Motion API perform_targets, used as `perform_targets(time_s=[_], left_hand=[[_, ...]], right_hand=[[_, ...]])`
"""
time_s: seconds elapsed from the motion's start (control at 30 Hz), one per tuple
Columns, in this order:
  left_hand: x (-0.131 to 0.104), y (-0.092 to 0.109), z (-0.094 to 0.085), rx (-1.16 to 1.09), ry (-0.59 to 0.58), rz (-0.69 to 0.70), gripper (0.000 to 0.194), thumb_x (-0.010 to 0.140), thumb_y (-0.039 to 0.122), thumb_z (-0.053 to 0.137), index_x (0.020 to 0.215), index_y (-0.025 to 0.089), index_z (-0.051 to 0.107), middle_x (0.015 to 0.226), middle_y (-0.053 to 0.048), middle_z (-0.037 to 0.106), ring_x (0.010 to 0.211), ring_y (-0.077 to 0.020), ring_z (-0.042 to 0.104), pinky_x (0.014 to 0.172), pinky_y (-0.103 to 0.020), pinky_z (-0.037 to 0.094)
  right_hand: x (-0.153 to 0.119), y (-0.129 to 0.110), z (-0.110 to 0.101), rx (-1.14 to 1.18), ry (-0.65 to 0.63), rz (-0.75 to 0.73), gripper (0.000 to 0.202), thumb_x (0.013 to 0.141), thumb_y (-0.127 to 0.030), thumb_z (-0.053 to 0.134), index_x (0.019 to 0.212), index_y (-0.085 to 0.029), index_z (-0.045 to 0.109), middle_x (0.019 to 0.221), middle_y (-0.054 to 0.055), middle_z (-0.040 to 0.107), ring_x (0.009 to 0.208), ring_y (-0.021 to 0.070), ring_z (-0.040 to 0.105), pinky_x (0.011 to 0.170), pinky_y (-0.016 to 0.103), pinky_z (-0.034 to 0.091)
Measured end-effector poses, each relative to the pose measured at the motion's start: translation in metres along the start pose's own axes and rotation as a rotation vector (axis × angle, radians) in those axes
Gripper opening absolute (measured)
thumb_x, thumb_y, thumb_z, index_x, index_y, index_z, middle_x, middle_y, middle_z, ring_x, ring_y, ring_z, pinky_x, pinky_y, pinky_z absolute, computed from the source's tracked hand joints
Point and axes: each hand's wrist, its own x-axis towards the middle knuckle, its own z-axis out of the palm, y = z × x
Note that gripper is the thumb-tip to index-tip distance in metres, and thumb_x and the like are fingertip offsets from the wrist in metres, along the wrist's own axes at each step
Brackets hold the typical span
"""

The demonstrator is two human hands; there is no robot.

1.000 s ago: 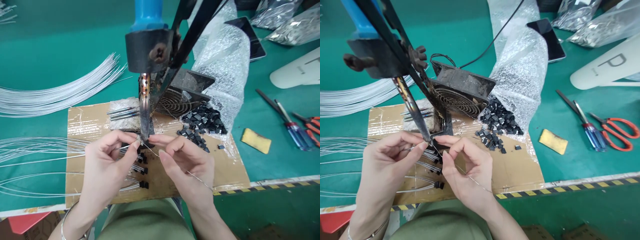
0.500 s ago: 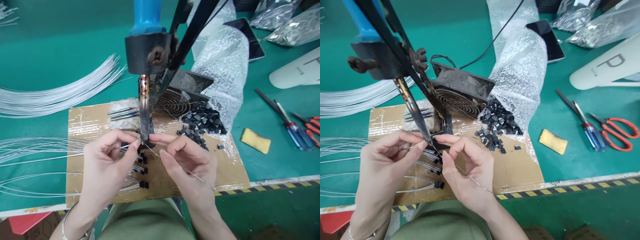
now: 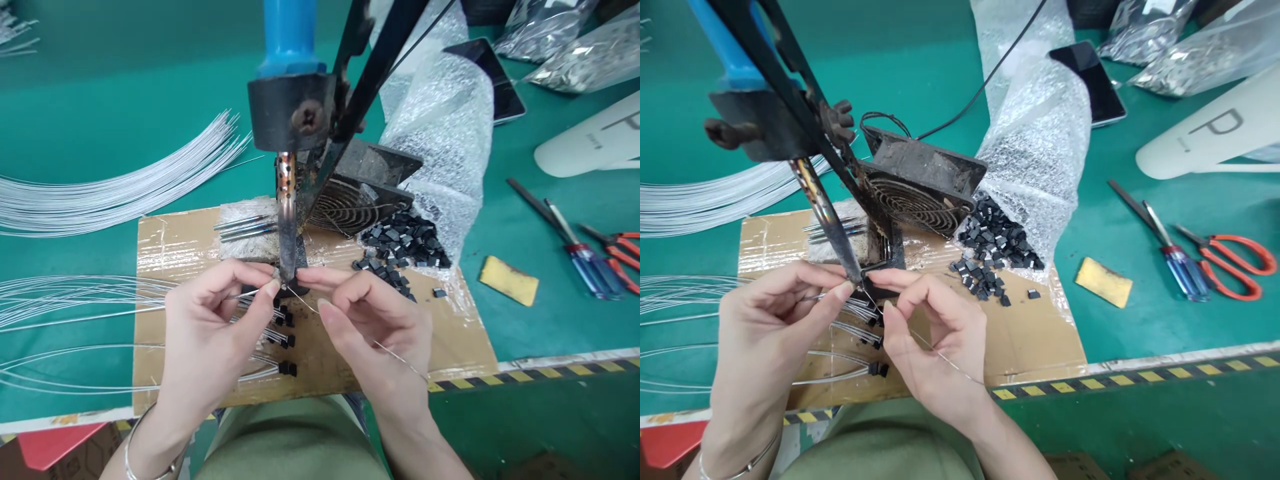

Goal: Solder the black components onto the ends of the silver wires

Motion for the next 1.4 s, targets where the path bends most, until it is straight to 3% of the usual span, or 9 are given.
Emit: perform_targets(time_s=[0.53, 1.4], left_hand=[[-0.0003, -0.0012, -0.0018, -0.014, -0.019, 0.027, 0.017, 0.082, 0.008, 0.079, 0.076, 0.024, 0.078, 0.088, 0.003, 0.082, 0.08, -0.0111, 0.076, 0.072, -0.017, 0.059], [0.0009, -0.0031, 0.0013, -0.007, -0.026, 0.082, 0.022, 0.081, 0.002, 0.076, 0.077, 0.024, 0.077, 0.086, 0.008, 0.083, 0.079, -0.0052, 0.076, 0.071, -0.007, 0.056]], right_hand=[[-0.0005, 0.0, 0.0011, -0.023, 0.019, -0.005, 0.021, 0.095, -0.013, 0.072, 0.079, -0.025, 0.065, 0.116, 0.002, 0.084, 0.11, 0.0213, 0.079, 0.103, 0.038, 0.06], [-0.0019, -0.0007, 0.0036, 0.006, 0.034, -0.013, 0.021, 0.095, -0.011, 0.072, 0.08, -0.025, 0.067, 0.114, -0.002, 0.084, 0.108, 0.0134, 0.079, 0.102, 0.024, 0.059]])
